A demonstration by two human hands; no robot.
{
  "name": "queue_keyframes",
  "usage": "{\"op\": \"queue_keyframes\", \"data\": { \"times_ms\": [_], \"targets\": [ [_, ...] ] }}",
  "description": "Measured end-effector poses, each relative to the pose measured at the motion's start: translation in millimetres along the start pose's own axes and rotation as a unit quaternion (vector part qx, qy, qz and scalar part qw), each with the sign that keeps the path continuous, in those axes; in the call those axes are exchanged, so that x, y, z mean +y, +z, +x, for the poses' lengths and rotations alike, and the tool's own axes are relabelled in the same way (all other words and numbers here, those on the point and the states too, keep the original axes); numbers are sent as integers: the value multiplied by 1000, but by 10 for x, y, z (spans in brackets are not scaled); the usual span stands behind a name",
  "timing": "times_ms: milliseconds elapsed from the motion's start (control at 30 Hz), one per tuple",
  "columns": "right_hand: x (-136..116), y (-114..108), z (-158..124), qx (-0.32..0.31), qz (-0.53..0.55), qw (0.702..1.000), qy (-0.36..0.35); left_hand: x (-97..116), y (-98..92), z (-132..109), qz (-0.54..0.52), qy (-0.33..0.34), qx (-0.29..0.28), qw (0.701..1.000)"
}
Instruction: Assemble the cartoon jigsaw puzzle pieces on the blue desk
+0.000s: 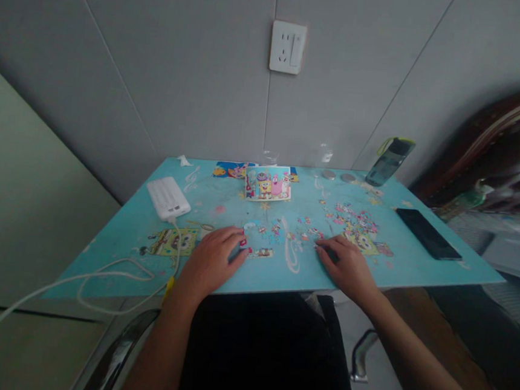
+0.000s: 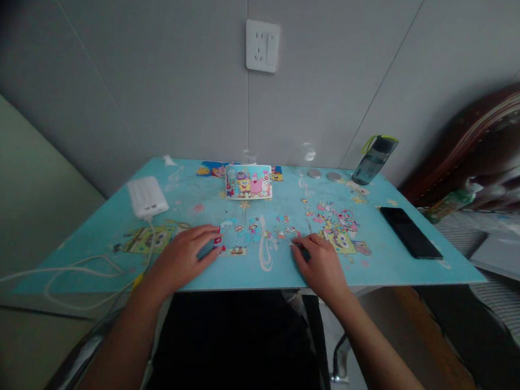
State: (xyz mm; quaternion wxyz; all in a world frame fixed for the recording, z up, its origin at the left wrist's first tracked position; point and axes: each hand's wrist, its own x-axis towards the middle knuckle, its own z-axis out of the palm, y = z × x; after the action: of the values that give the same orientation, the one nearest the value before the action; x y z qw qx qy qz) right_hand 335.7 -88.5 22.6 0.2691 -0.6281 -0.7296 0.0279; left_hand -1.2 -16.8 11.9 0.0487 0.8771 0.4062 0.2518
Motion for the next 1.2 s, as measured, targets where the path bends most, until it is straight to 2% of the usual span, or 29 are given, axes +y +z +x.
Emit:
{"op": "queue_keyframes", "data": {
  "times_ms": [633,833,1033,1200],
  "targets": [
    [-11,14,-17,14,-2,999,36,5,-24,-9,10,3,-6,1000],
    [31,13,30,17,-3,1000,22,0,-13,-4,6,1,-6,1000],
    [-64,45,280,-26,-29,999,-15,11,-19,6,2,5,4,1000],
    [-146,94,457,-83,-53,995,-20,25,-47,10,2,9,5,1000]
  ]
}}
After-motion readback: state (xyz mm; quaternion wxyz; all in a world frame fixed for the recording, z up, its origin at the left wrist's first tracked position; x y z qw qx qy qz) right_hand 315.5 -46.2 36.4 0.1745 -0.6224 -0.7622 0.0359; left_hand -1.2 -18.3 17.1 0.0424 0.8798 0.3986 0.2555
